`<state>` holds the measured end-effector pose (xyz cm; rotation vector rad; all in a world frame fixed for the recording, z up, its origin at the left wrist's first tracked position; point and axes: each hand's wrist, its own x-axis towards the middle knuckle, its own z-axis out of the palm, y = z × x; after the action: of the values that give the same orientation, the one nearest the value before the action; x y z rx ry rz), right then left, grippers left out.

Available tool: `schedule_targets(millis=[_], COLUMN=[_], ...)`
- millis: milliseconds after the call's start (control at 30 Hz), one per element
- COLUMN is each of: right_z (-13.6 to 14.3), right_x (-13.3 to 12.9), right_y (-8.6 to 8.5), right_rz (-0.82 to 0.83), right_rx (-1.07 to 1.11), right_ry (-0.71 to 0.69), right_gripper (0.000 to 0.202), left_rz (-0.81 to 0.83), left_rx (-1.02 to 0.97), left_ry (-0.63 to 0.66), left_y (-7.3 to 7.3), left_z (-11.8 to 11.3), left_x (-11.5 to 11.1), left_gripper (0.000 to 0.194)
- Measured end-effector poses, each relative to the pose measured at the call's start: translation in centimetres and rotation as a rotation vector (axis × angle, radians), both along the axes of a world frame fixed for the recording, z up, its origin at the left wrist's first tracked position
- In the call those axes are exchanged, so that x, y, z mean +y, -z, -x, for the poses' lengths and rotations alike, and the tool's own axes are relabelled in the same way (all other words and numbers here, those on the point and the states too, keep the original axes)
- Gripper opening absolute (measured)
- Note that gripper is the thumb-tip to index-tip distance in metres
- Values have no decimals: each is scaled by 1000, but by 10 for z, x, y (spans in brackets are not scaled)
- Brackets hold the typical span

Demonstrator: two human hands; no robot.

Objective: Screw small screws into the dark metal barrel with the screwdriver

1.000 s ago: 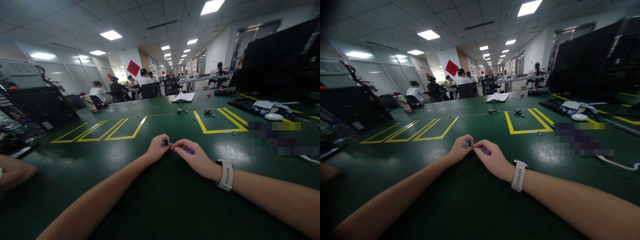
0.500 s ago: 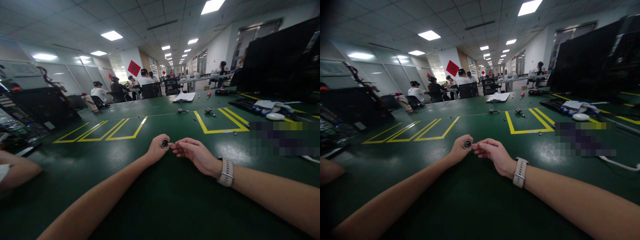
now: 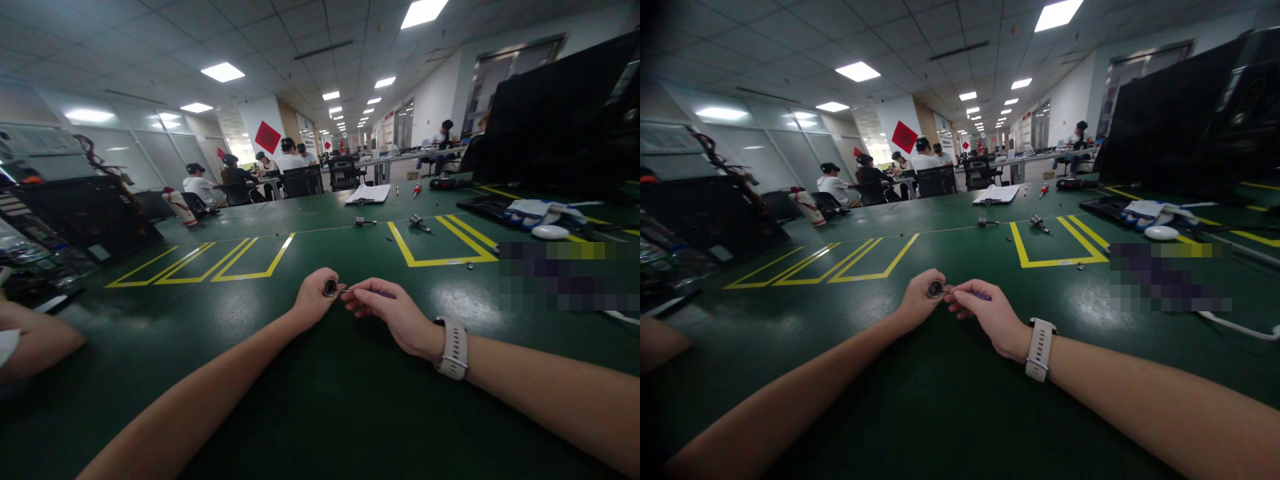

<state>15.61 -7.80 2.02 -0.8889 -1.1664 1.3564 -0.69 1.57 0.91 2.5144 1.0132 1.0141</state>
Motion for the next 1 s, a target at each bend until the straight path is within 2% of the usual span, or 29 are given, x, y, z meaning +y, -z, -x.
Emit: schedule_targets(millis=[167,300,467,633,867,1000], right_z=[-2,-2,1,4,-3,-5], right_x=[2,3,1,-1,4,6], right_y=[-4,-1,3,4,0,0], right_rz=[100,106,6,-42,106,139], right_rx=[151,189,47,-93,134,186], right_ry=[-46,-56,65,63,-15,-54], right_gripper=[15,16,17,16,15,15], left_rz=[46,57,-16,-103,-72,-13], left_rx=[-79,-100,-72,46,-43,-62], left_ry=[60,83,25,3,69,88], left_y=[2,3,5,3,5,6], left_z=[1,0,0,-1,1,1], left_x=[1,2,3,2,4,5], left_gripper=[19,18,19,15,18,19])
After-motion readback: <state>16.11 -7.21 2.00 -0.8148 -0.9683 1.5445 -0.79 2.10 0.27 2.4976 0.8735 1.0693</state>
